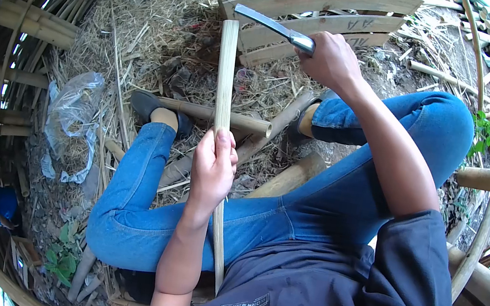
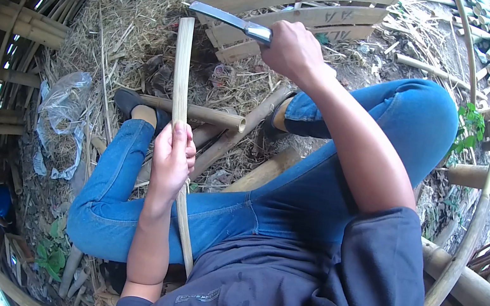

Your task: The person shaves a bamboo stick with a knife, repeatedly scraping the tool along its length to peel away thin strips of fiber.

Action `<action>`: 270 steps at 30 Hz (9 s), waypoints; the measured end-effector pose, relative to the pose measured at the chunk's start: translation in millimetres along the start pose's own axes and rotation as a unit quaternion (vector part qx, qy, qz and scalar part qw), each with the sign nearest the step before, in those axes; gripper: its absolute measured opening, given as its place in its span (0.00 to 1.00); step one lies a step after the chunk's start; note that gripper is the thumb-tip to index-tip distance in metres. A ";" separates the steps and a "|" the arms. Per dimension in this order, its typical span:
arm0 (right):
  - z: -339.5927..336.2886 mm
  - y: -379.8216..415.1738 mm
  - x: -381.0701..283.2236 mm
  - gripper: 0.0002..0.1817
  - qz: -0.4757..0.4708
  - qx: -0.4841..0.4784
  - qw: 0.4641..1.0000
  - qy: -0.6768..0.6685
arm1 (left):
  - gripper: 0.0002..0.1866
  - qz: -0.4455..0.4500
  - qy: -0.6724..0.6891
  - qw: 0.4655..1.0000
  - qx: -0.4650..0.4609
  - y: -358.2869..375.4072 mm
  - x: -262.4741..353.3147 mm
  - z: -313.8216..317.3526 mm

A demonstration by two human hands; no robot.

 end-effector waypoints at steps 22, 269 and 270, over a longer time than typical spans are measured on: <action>24.7 45.6 -46.6 0.19 0.057 -0.335 0.831 -0.440 | 0.17 -0.029 0.126 0.992 -0.008 -8.6 7.1 -21.9; 43.1 53.9 -54.9 0.06 -0.175 -0.084 0.981 -0.005 | 0.20 -0.081 0.152 0.985 0.025 8.7 4.1 -9.1; 42.2 53.3 -54.8 0.06 -0.178 -0.080 0.981 0.000 | 0.20 -0.077 0.153 0.985 0.018 8.9 4.2 -8.2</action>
Point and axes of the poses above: each hand's wrist, its own y-axis away from the middle knuckle, its own z-axis out of the palm, x = y × z, the point moved 4 cm from there along -y, towards the middle knuckle, and after that the axes turned 2 degrees about -y, right-handed, at the moved point
